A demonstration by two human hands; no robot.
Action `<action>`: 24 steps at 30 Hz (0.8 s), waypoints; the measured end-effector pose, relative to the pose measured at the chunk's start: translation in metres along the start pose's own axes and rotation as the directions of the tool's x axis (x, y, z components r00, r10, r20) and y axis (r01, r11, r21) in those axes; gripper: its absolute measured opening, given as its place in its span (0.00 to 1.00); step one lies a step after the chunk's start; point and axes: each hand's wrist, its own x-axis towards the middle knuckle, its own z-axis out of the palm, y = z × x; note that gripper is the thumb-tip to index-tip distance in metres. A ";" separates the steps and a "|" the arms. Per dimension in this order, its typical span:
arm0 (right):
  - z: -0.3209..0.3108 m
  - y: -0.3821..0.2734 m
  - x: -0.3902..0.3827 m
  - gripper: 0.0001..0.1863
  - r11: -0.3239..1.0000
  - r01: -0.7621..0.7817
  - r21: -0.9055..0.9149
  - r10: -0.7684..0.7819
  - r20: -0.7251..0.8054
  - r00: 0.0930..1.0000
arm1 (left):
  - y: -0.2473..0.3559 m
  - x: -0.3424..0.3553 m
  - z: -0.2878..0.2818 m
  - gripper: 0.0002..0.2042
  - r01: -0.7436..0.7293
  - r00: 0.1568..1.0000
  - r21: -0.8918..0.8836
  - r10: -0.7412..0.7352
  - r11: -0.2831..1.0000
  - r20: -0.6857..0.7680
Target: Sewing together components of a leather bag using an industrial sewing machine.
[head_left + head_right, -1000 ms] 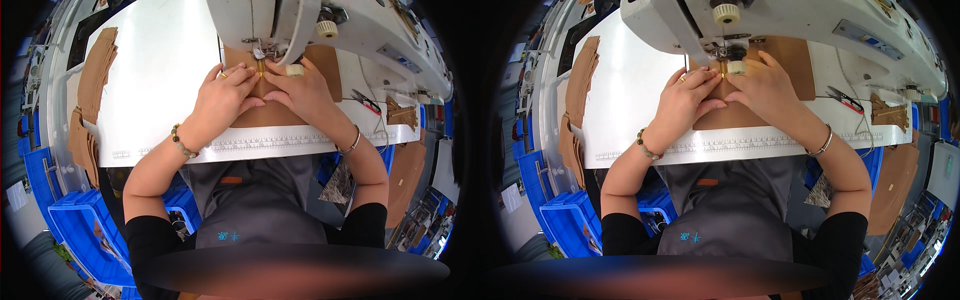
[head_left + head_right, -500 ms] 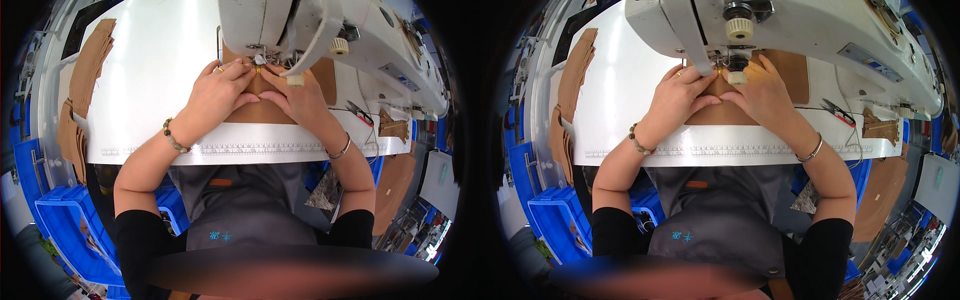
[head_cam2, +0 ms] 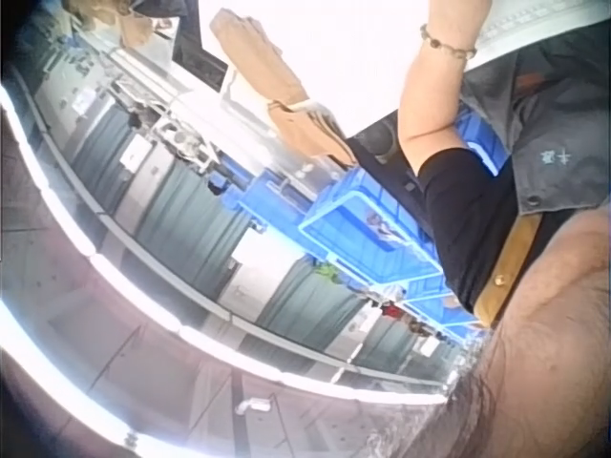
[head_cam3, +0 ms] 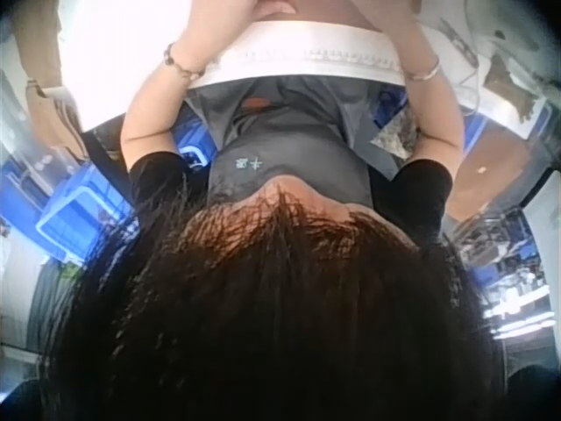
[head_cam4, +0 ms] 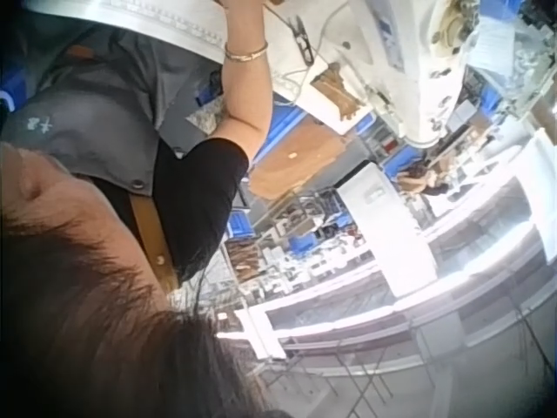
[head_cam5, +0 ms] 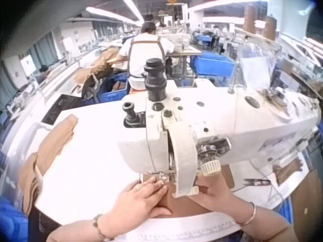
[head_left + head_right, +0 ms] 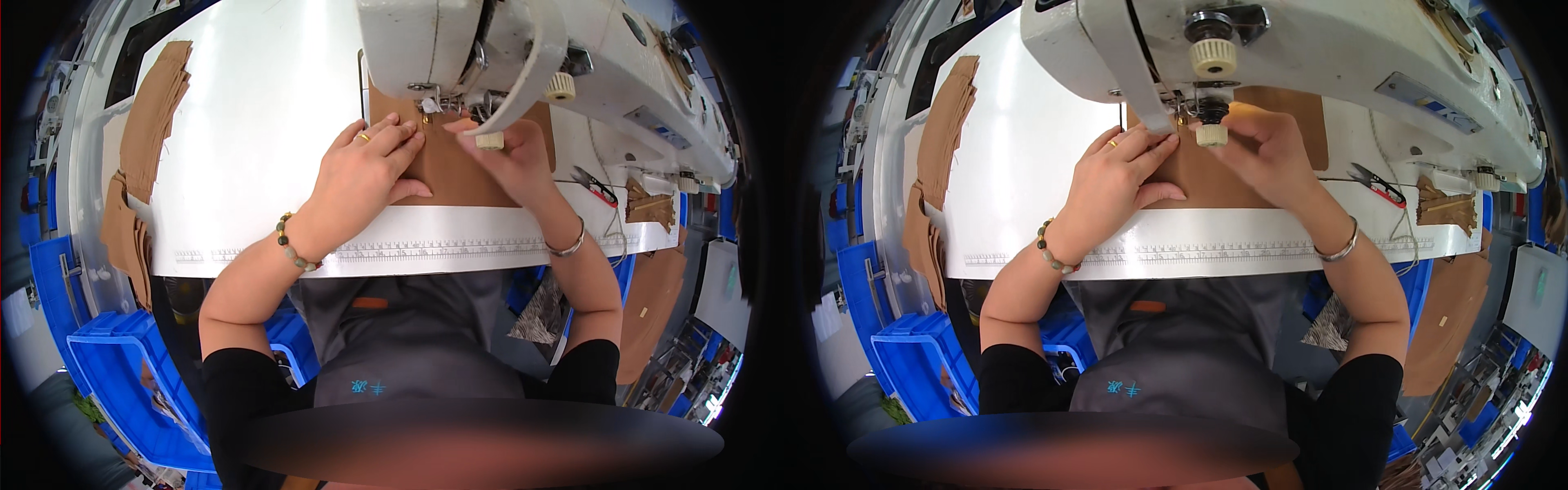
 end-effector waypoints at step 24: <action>0.020 -0.001 0.004 0.20 0.497 0.366 -0.787 -0.487 0.097 0.868 | -0.010 0.014 0.006 0.30 0.022 0.998 0.012 -0.021 1.000 -0.062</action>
